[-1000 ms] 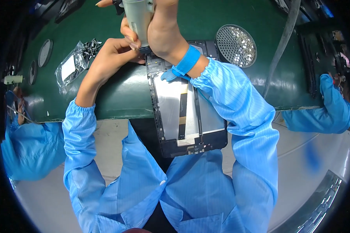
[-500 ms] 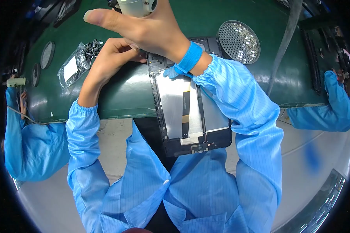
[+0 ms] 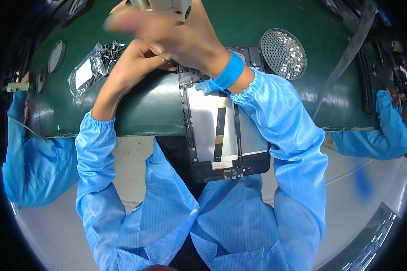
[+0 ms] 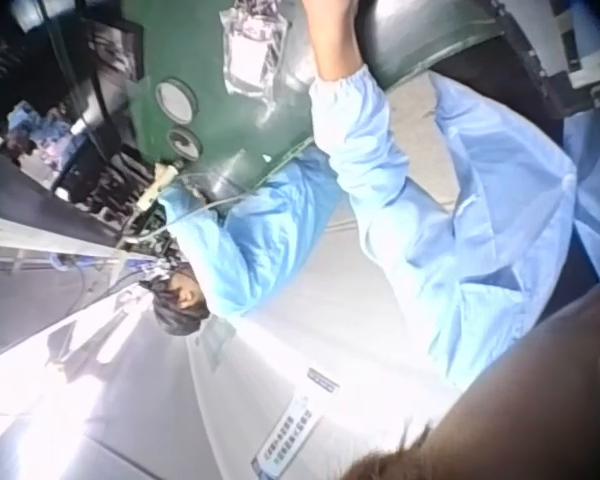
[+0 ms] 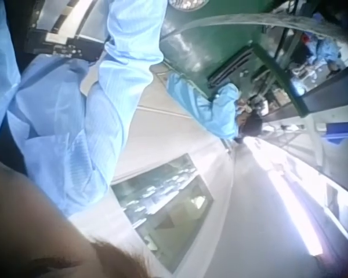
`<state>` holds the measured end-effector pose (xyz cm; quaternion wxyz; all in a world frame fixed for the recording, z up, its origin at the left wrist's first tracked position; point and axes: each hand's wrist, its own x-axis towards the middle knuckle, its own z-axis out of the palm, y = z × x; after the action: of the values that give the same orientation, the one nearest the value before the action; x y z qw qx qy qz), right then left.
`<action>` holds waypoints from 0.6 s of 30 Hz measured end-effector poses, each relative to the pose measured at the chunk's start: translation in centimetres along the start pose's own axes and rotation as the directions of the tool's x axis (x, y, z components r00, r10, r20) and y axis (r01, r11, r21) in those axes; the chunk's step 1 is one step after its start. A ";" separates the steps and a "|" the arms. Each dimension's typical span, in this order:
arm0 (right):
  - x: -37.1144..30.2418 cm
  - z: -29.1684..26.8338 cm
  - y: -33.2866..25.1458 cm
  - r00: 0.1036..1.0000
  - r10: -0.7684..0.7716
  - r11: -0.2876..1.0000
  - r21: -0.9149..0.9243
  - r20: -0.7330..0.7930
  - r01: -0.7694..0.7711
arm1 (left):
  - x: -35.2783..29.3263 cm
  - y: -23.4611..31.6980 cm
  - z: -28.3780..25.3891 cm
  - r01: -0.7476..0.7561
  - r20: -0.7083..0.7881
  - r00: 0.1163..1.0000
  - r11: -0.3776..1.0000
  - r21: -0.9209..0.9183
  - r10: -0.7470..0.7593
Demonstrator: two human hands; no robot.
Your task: The person assembles electronic components by attaching a display panel to a tablet chassis with screws, using an electric screwdriver.
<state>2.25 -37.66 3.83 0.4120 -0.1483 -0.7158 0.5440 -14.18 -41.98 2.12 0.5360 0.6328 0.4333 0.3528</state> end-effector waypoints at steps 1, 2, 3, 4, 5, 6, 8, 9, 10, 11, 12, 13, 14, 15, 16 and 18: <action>0.4 0.6 -0.2 1.000 0.006 1.000 0.008 0.010 -0.006 | -0.2 0.0 0.0 0.008 -0.017 1.000 1.000 0.016 -0.008; 0.9 1.3 -1.4 0.974 -0.193 0.981 -0.038 -0.123 0.189 | -0.3 0.1 0.1 0.009 -0.027 1.000 0.999 0.031 -0.008; 1.3 1.8 -2.7 0.891 -0.385 0.923 -0.109 -0.242 0.369 | -0.3 -0.2 0.1 0.009 -0.030 1.000 1.000 0.025 -0.009; 1.1 1.6 -3.7 0.958 -0.199 0.979 -0.003 -0.206 0.202 | -0.2 -0.5 0.0 -0.008 -0.025 1.000 1.000 0.010 0.008; 1.3 1.6 -3.6 0.959 -0.195 0.980 0.002 -0.203 0.200 | -0.2 -0.7 -0.2 -0.025 -0.020 0.999 1.000 -0.006 0.025; 1.7 1.5 -3.2 0.914 -0.385 0.916 -0.175 -0.129 0.361 | -0.2 -1.0 -0.3 -0.021 -0.014 1.000 1.000 -0.003 0.021; 1.7 1.3 -3.2 0.838 -0.544 0.794 -0.337 -0.026 0.505 | -0.1 -0.8 -0.2 -0.008 -0.019 1.000 1.000 -0.004 0.008; 1.4 1.2 -3.4 0.928 -0.357 0.924 -0.186 -0.108 0.334 | -0.1 -0.6 -0.1 0.004 -0.026 1.000 1.000 -0.003 -0.004; 1.2 1.2 -3.4 0.977 -0.143 0.990 -0.018 -0.155 0.142 | -0.1 -0.6 -0.1 0.008 -0.022 1.000 1.000 -0.006 -0.008; 1.2 1.3 -3.4 0.977 -0.138 0.990 -0.018 -0.159 0.137 | -0.1 -0.5 0.0 0.005 -0.012 1.000 1.000 -0.030 -0.005; 1.3 1.4 -3.3 0.970 -0.162 0.985 0.024 -0.178 0.169 | 0.0 -0.5 0.0 0.002 -0.003 1.000 0.999 -0.054 -0.002; 1.4 1.7 -3.4 0.962 -0.187 0.977 0.068 -0.197 0.204 | -0.1 -0.5 0.0 0.006 -0.001 1.000 0.999 -0.054 -0.006; 1.5 1.9 -3.7 0.962 -0.185 0.977 0.070 -0.199 0.202 | -0.2 -0.5 0.0 0.005 -0.010 1.000 0.999 -0.042 -0.006; 1.5 2.0 -4.1 0.935 -0.309 0.945 -0.171 -0.175 0.280 | -0.3 -0.6 -0.1 0.004 -0.020 1.000 1.000 -0.030 -0.005; 1.4 2.1 -4.4 0.899 -0.420 0.849 -0.402 -0.122 0.342 | -0.3 -0.6 -0.1 0.007 -0.015 1.000 0.999 -0.031 -0.007; 1.3 1.7 -3.5 0.937 -0.308 0.937 -0.222 -0.166 0.269 | -0.2 -0.6 -0.1 0.012 -0.018 1.000 1.000 -0.015 -0.012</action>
<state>0.97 -39.17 7.44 0.5401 -0.1344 -0.7353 0.3867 -14.41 -42.13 1.56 0.5389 0.6230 0.4392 0.3586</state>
